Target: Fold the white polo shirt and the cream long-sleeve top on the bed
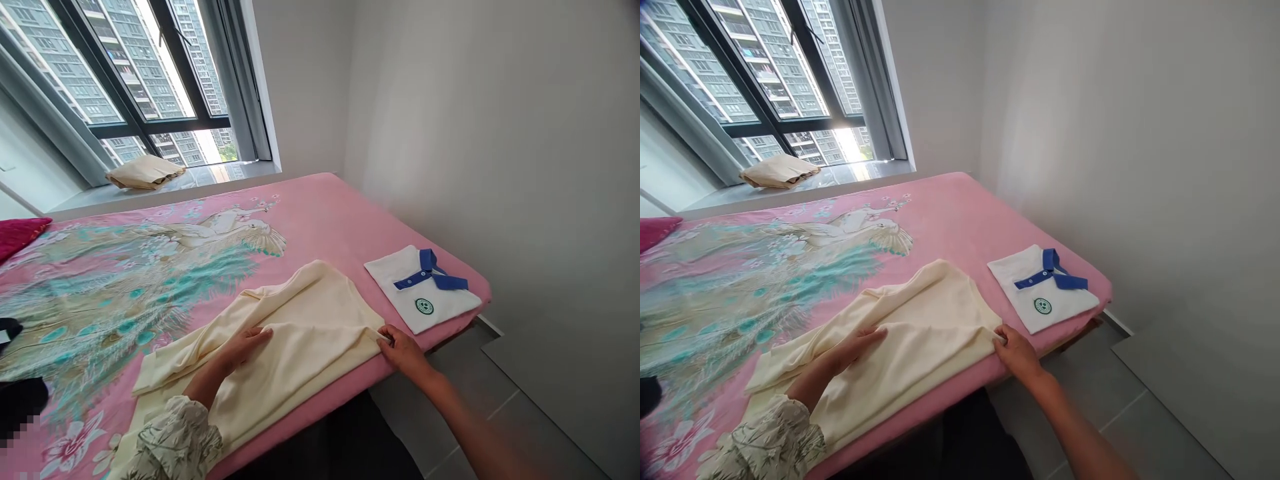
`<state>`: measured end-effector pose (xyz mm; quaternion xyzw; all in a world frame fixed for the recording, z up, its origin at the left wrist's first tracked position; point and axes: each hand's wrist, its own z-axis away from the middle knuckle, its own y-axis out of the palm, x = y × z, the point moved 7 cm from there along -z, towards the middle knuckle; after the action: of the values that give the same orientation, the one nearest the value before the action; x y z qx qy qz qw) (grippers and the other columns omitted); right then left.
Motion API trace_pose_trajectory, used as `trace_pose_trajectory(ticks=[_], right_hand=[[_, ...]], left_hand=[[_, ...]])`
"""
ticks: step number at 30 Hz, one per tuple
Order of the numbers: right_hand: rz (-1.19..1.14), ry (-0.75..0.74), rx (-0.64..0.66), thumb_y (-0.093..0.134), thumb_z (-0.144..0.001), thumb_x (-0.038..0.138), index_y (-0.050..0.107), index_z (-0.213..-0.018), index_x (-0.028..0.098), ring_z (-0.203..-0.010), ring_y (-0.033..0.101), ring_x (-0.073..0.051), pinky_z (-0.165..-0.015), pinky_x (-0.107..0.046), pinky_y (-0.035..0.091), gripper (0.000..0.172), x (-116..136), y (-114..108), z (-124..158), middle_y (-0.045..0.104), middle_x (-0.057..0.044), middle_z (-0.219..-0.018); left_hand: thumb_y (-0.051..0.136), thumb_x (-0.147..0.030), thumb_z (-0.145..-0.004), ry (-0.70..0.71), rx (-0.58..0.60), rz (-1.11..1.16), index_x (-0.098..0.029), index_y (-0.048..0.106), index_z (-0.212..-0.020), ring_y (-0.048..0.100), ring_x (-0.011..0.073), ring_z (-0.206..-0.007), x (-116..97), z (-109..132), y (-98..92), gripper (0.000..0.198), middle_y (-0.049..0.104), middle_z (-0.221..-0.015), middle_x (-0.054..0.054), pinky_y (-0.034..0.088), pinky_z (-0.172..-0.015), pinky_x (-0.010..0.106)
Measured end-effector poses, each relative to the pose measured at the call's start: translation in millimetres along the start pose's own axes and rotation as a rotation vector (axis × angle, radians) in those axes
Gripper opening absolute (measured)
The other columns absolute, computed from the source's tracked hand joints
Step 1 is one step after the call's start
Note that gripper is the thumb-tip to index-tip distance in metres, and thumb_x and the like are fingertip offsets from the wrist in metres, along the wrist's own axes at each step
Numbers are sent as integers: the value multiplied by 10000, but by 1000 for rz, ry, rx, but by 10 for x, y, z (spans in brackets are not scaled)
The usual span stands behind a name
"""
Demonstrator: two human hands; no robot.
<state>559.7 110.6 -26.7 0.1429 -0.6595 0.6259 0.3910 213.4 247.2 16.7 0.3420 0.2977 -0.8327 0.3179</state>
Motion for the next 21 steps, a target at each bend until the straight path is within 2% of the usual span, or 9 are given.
trace_pose_trajectory(ticks=[3,7,10,12,14,16,18,19,21], right_hand=[[92,-88,-152,500,-787,275,537,-1085,212,-952,586,-225,-812,-352,460,306,125,-87,74,608,-75,-1063],[249,-416,-337,496,-827,221,549,-1123,201,-1032,532,-249,-918,-400,421,301,527,-139,248,577,-105,-1067],[297,-609,-333,456,-852,157,585,-1080,214,-1101,496,-235,-974,-396,386,269,808,-46,320,566,-97,-1132],[325,-694,-295,432,-843,103,603,-1056,223,-1175,453,-231,-1025,-409,343,298,941,60,318,557,-82,-1193],[354,-753,-257,424,-829,71,610,-1061,233,-1229,412,-230,-1074,-440,280,338,1027,176,290,551,-67,-1233],[378,-791,-225,432,-822,69,616,-1055,243,-1251,393,-229,-1103,-471,215,344,1076,275,257,558,-55,-1241],[389,-813,-194,449,-824,90,624,-1017,243,-1246,398,-228,-1112,-485,177,303,1106,341,235,573,-47,-1222],[386,-816,-185,458,-828,106,627,-993,241,-1237,406,-227,-1112,-486,170,272,1117,355,229,584,-44,-1203],[364,-807,-190,471,-842,144,626,-962,237,-1212,426,-228,-1106,-486,173,217,1134,342,229,606,-39,-1156]], left_hand=[[466,-761,-657,88,-132,-111,-184,622,-837,648,225,-698,-59,-84,-32,624,664,-705,54,511,-610,329],[569,-695,-635,178,-343,-269,-195,553,-770,606,260,-817,-150,-16,-252,518,603,-749,36,479,-797,418],[578,-591,-708,369,-542,-470,-202,540,-913,565,267,-974,-141,363,-373,441,598,-947,63,427,-920,447],[593,-510,-743,536,-612,-657,-211,547,-998,546,270,-1055,-44,738,-268,396,590,-1079,89,421,-952,451],[585,-424,-788,634,-591,-793,-239,571,-996,553,261,-1079,155,1086,-20,279,606,-1106,89,442,-954,442],[503,-327,-860,693,-472,-861,-281,590,-984,585,213,-1051,365,1334,355,158,642,-1071,63,485,-937,378],[444,-283,-893,769,-290,-903,-314,561,-1118,582,171,-1096,481,1463,843,255,640,-1157,40,500,-953,306],[439,-290,-897,806,-218,-921,-311,506,-1226,540,174,-1175,484,1479,1091,336,590,-1269,39,478,-1000,313],[445,-327,-892,914,-114,-930,-249,350,-1391,399,215,-1320,357,1424,1556,513,441,-1430,65,414,-1076,377]])
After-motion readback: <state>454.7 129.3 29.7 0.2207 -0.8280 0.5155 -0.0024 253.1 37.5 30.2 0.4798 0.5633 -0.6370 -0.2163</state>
